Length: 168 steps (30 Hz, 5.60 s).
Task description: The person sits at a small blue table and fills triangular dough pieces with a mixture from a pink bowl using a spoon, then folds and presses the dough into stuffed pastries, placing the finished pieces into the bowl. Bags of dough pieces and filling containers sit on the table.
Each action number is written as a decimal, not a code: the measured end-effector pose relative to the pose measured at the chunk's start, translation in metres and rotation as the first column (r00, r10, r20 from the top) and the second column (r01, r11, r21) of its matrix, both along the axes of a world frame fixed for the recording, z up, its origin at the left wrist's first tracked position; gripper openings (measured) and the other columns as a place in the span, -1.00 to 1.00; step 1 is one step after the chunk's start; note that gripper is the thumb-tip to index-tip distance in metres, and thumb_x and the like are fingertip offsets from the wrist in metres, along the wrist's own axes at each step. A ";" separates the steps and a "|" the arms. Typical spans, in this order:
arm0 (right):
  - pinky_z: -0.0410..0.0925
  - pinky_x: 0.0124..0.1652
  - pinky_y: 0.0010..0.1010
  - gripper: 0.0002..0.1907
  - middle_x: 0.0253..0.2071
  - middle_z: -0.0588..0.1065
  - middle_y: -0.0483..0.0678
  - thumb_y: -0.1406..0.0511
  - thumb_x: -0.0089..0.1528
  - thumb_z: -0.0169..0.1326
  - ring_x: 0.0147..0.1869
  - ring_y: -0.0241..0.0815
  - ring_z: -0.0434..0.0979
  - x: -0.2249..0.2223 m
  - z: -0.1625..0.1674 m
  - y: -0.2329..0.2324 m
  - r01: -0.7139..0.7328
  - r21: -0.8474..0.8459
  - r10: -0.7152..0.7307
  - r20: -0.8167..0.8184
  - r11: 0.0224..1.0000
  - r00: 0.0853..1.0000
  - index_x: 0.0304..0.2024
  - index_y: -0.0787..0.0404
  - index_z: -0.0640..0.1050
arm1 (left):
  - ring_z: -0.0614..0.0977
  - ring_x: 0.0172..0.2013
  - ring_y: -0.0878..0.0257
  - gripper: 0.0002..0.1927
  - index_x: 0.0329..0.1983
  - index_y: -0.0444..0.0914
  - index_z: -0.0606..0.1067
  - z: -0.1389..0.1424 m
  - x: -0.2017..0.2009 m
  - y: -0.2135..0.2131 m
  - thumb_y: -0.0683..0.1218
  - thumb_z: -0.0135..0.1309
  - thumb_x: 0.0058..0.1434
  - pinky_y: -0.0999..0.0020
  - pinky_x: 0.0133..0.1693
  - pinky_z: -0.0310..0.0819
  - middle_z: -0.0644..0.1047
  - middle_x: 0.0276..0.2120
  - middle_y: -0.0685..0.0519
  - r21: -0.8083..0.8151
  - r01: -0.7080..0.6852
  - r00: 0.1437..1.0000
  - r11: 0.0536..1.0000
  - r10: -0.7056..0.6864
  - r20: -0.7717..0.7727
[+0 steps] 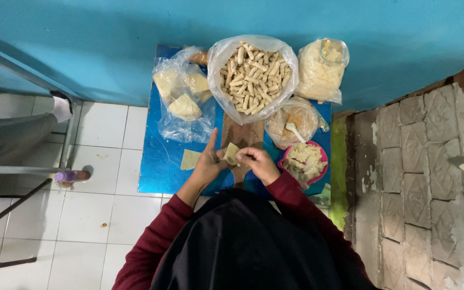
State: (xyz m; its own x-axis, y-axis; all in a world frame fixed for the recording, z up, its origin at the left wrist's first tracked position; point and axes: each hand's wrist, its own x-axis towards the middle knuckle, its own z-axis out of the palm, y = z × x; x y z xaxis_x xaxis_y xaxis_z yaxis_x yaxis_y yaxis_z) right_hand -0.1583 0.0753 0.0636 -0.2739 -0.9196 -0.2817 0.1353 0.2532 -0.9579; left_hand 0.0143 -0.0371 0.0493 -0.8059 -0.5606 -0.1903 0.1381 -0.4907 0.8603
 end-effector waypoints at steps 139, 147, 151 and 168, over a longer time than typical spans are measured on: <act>0.36 -0.04 -0.08 -0.82 -0.15 0.53 0.02 0.23 0.26 0.26 -0.01 0.16 0.47 -0.103 0.017 0.059 0.274 -0.183 -0.205 -0.977 0.944 0.055 -0.11 0.07 0.61 | 0.67 -0.26 -0.17 -0.74 -0.01 -0.27 0.48 -0.042 -0.045 0.029 -0.12 0.16 0.25 0.03 -0.24 0.56 0.62 -0.27 -0.19 -0.741 0.020 0.811 0.671 0.422 0.404; 0.27 -0.02 -0.03 -0.53 -0.22 0.45 0.01 0.00 -0.03 0.36 -0.02 0.14 0.37 -0.084 0.004 0.117 0.128 0.390 0.361 -0.911 0.912 0.201 -0.10 -0.04 0.68 | 0.44 0.04 -0.13 -0.56 0.04 -0.19 0.47 -0.023 -0.027 0.038 0.03 0.26 0.14 0.02 0.05 0.40 0.44 0.00 -0.13 -0.893 0.274 0.870 0.357 0.303 0.389; 0.18 0.09 0.10 -0.61 -0.05 0.39 0.03 0.04 0.12 0.28 0.11 0.18 0.26 -0.066 -0.012 0.117 0.151 0.439 0.426 -0.898 0.885 0.115 -0.04 -0.04 0.68 | 0.41 0.04 -0.14 -0.39 0.05 -0.21 0.44 -0.029 -0.028 0.051 0.15 0.31 0.01 -0.05 -0.04 0.36 0.40 -0.01 -0.16 -0.899 0.395 0.881 0.190 0.198 0.430; 0.22 0.06 -0.03 -0.77 -0.06 0.36 -0.01 0.13 0.08 0.35 0.10 0.12 0.25 -0.088 -0.032 0.117 0.094 0.403 0.380 -0.904 0.910 0.194 -0.30 0.06 0.65 | 0.44 0.07 -0.07 -0.49 0.10 -0.18 0.41 -0.063 -0.011 0.052 -0.08 0.19 0.04 0.04 0.01 0.37 0.39 0.01 -0.10 -0.913 0.382 0.893 0.142 0.199 0.404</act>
State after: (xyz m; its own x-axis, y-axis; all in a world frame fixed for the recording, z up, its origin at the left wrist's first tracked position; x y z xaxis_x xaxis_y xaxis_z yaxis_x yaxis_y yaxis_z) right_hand -0.2461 0.1922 0.0320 -0.4149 -0.8952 -0.1624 -0.8852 0.4385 -0.1554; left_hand 0.0033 0.0151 -0.0138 -0.8881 -0.4244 0.1764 -0.2698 0.7921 0.5476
